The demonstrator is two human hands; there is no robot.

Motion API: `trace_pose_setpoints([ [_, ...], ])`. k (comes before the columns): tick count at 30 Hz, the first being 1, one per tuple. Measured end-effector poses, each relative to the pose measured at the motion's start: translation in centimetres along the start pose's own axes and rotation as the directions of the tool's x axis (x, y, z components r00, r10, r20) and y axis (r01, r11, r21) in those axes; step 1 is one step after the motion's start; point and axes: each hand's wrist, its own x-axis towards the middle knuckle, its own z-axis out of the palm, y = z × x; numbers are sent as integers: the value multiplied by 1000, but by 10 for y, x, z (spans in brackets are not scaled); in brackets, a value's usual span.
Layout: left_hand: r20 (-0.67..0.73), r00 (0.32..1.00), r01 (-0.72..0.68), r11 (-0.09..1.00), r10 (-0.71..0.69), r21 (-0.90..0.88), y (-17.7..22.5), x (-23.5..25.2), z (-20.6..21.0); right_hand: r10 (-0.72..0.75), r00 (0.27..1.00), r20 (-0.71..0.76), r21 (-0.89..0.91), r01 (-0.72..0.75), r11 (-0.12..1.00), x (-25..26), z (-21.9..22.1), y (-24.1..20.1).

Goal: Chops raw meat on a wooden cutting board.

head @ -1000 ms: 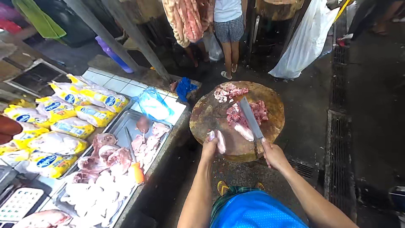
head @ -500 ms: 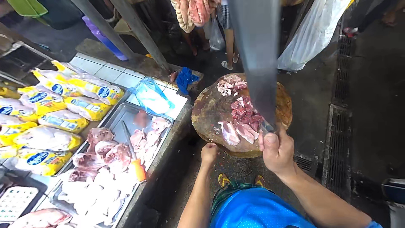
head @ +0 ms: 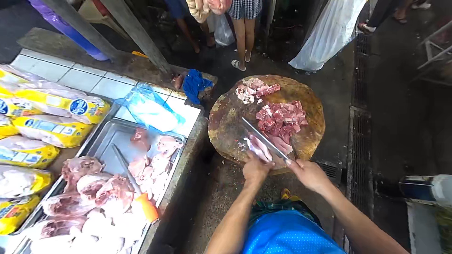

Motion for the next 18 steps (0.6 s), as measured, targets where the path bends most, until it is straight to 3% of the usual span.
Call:
trace_pose_setpoints([
  [3,-92,996,-13,1000,15,23,25,26,10,-92,977,-194,92,111,990,-1,-4,13],
  [6,-168,982,-91,995,84,-34,23,74,-7,-77,944,-320,171,138,976,3,-10,38],
  [9,-218,969,-119,993,113,-12,20,124,-51,-5,931,-364,228,95,969,14,-11,78],
  [12,-267,957,-87,992,110,96,33,109,-82,43,937,-347,240,45,970,31,-9,130],
  [14,-275,956,-96,995,101,32,47,63,-67,79,960,-268,274,-2,962,38,-9,157],
  [18,-129,989,-67,998,65,-10,82,3,40,78,991,-107,317,-40,948,48,-24,181],
])
